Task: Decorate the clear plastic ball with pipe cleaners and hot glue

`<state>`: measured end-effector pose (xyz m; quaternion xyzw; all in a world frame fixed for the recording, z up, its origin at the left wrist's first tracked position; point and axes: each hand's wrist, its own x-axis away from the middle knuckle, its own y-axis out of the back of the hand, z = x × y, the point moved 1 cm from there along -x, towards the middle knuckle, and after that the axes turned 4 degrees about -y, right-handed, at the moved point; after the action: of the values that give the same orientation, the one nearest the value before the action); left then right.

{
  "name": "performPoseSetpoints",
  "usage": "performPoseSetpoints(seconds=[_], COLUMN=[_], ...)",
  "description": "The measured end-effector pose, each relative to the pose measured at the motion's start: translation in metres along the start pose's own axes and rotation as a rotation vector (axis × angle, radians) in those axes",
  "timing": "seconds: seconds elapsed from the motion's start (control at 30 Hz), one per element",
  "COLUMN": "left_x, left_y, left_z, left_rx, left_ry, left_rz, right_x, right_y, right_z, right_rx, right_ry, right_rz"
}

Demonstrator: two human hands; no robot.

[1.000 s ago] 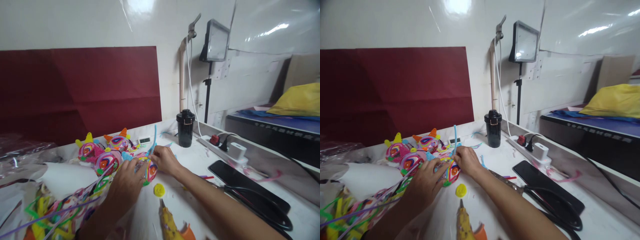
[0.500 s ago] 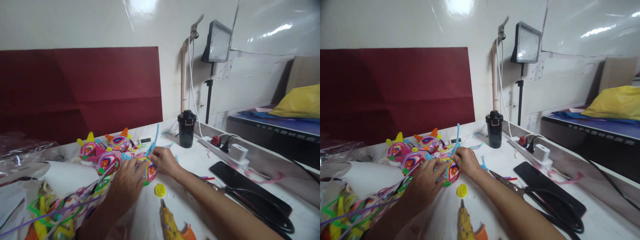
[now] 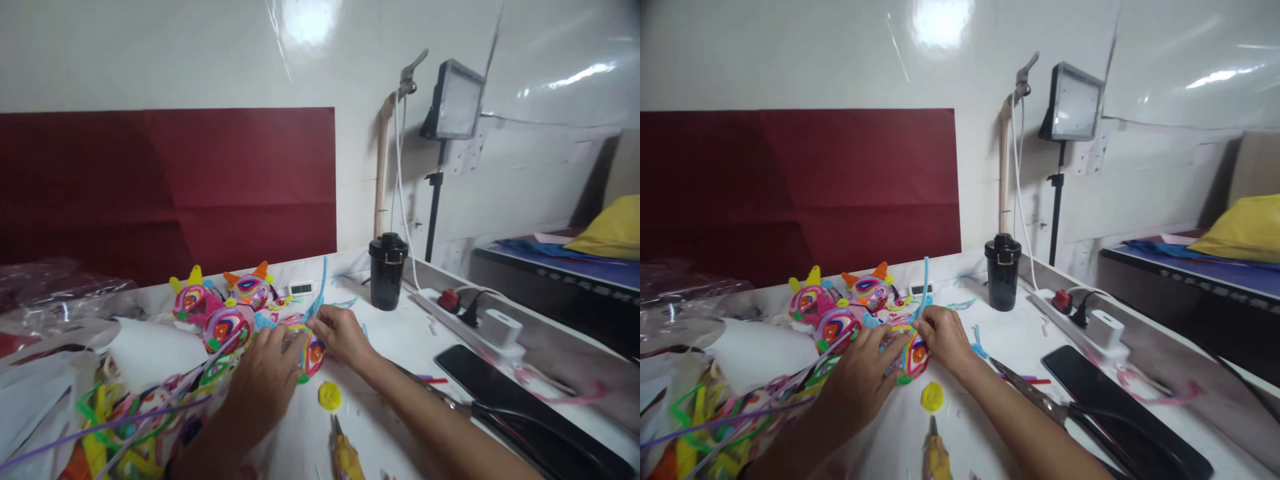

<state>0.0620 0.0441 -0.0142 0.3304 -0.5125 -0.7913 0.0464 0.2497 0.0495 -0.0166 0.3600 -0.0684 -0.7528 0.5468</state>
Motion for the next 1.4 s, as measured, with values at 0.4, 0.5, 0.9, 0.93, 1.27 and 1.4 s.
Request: performPoseSetpoints(seconds=[0.4, 0.5, 0.9, 0.93, 1.27, 1.4], left_x=[-0.005, -0.005, -0.003, -0.002, 0.002, 0.001], left_y=[0.015, 0.014, 0.009, 0.009, -0.014, -0.018], left_z=[-0.009, -0.01, -0.008, -0.008, -0.005, -0.004], left_rx=[0.061, 0.041, 0.043, 0.043, 0.047, 0.035], left_ry=[0.15, 0.152, 0.144, 0.143, 0.147, 0.166], left_rz=[0.127, 0.113, 0.077, 0.077, 0.014, -0.028], right_x=[0.005, 0.005, 0.006, 0.006, 0.005, 0.006], right_y=[-0.007, -0.006, -0.006, -0.006, -0.008, -0.009], right_z=[-0.004, -0.003, -0.001, -0.001, -0.007, -0.006], right_rx=[-0.02, -0.02, -0.02, -0.026, -0.041, -0.042], right_ry=[0.022, 0.011, -0.034, -0.034, -0.068, -0.072], right_rz=[-0.019, -0.02, 0.001, -0.002, 0.013, 0.011])
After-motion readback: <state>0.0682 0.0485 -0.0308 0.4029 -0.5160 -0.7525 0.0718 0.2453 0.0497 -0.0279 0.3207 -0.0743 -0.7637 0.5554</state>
